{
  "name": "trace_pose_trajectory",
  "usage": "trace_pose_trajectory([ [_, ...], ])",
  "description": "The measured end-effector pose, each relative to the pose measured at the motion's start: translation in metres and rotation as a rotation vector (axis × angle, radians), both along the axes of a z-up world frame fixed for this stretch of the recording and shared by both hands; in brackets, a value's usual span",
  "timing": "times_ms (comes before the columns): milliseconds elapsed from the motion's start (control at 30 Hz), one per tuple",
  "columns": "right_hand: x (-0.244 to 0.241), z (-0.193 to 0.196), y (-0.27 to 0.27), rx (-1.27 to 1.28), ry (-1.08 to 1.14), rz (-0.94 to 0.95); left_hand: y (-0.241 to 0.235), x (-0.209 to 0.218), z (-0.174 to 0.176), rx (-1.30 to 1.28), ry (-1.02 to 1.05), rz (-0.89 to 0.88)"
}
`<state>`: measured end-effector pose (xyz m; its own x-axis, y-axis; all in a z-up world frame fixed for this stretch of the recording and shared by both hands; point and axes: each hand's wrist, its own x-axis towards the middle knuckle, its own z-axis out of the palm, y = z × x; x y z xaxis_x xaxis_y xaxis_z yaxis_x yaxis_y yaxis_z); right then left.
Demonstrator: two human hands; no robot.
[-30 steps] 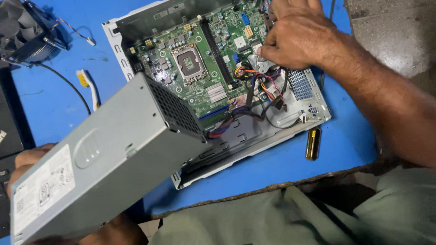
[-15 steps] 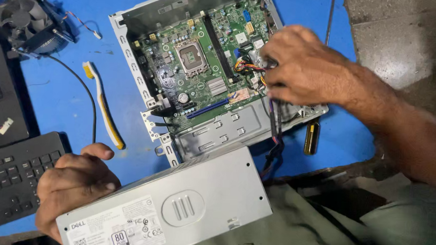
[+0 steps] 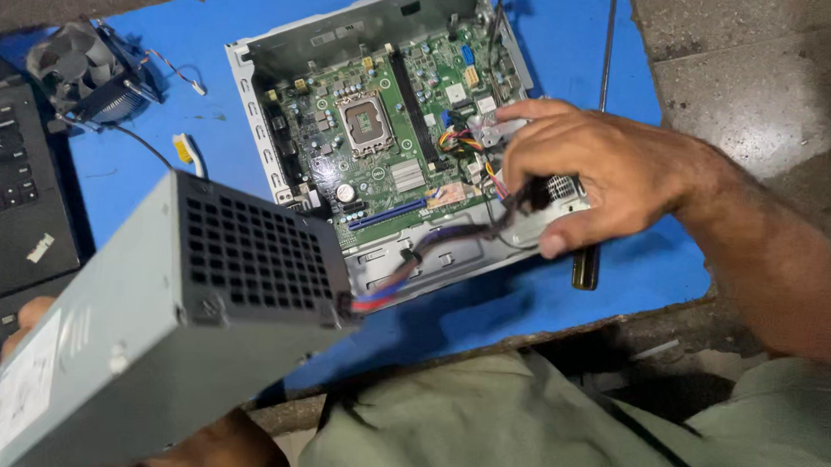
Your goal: The person connects a USB cable to a laptop, types on an external keyboard, then uses a screwdriver to remove screws and extract the power supply unit from a desktop computer case.
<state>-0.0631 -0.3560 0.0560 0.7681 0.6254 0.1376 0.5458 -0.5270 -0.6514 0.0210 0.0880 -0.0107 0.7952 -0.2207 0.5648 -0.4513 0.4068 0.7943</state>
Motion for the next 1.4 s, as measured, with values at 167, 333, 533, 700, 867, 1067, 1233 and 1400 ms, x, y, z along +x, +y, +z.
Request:
trace_pose_trajectory([
  [167, -0.002, -0.012, 0.001, -0.449, -0.263, -0.443, 0.020, -0.009, -0.007, -0.022, 0.091, -0.005],
  [333, -0.009, -0.024, -0.001, -0.592, -0.437, -0.487, 0.034, -0.003, -0.012, -0.007, 0.110, 0.010],
  [533, -0.034, -0.002, 0.013, -0.380, -0.206, -0.259, 0.021, -0.005, -0.005, 0.035, 0.126, 0.052],
  [700, -0.020, 0.000, 0.026, -0.818, -0.434, -0.585, -0.001, -0.012, 0.010, 0.301, 0.235, 0.292],
  [867, -0.001, -0.027, 0.024, -0.762, -0.375, -0.474, 0.006, -0.013, 0.004, -0.029, 0.250, 0.058],
  [1067, 0.005, -0.036, -0.015, -0.502, -0.098, -0.283, 0.055, 0.014, -0.030, -0.096, 0.287, -0.146],
  [1233, 0.006, -0.020, -0.003, -0.396, -0.233, -0.188, 0.074, 0.016, -0.042, -0.006, 0.293, -0.211],
  [1400, -0.008, -0.018, 0.027, -0.766, -0.216, -0.407, 0.066, 0.004, -0.038, 0.010, 0.389, -0.077],
])
